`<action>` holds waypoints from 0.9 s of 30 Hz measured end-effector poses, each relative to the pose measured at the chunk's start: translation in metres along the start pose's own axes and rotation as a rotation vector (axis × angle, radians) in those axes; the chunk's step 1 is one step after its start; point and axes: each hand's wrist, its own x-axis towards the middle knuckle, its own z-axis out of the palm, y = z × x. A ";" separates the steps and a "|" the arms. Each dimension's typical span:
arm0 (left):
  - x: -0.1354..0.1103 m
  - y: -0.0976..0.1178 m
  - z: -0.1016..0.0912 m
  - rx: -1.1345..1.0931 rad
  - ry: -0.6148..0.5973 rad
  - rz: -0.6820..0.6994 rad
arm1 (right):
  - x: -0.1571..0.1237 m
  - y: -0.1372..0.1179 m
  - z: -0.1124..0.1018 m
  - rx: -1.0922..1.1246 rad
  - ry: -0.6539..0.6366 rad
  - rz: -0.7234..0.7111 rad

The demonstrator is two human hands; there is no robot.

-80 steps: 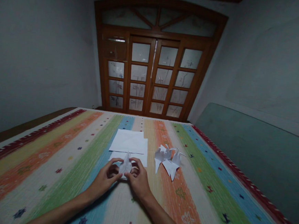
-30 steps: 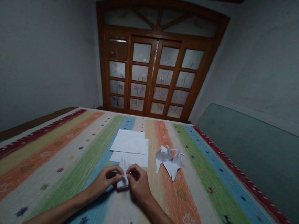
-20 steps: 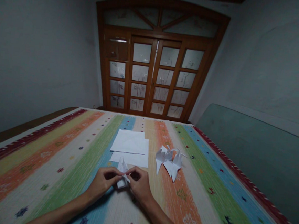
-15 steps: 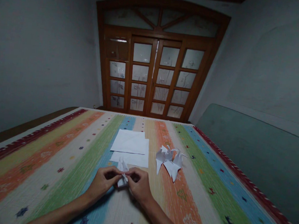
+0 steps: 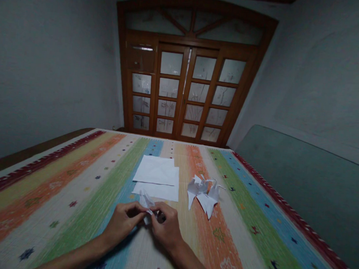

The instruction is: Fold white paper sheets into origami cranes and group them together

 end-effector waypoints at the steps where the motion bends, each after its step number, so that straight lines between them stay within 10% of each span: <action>1: 0.000 0.001 -0.001 0.009 -0.010 0.013 | 0.000 -0.001 0.000 0.003 -0.010 0.003; 27: 0.002 -0.001 -0.005 -0.437 -0.145 -0.118 | 0.007 0.003 -0.002 0.342 0.002 0.329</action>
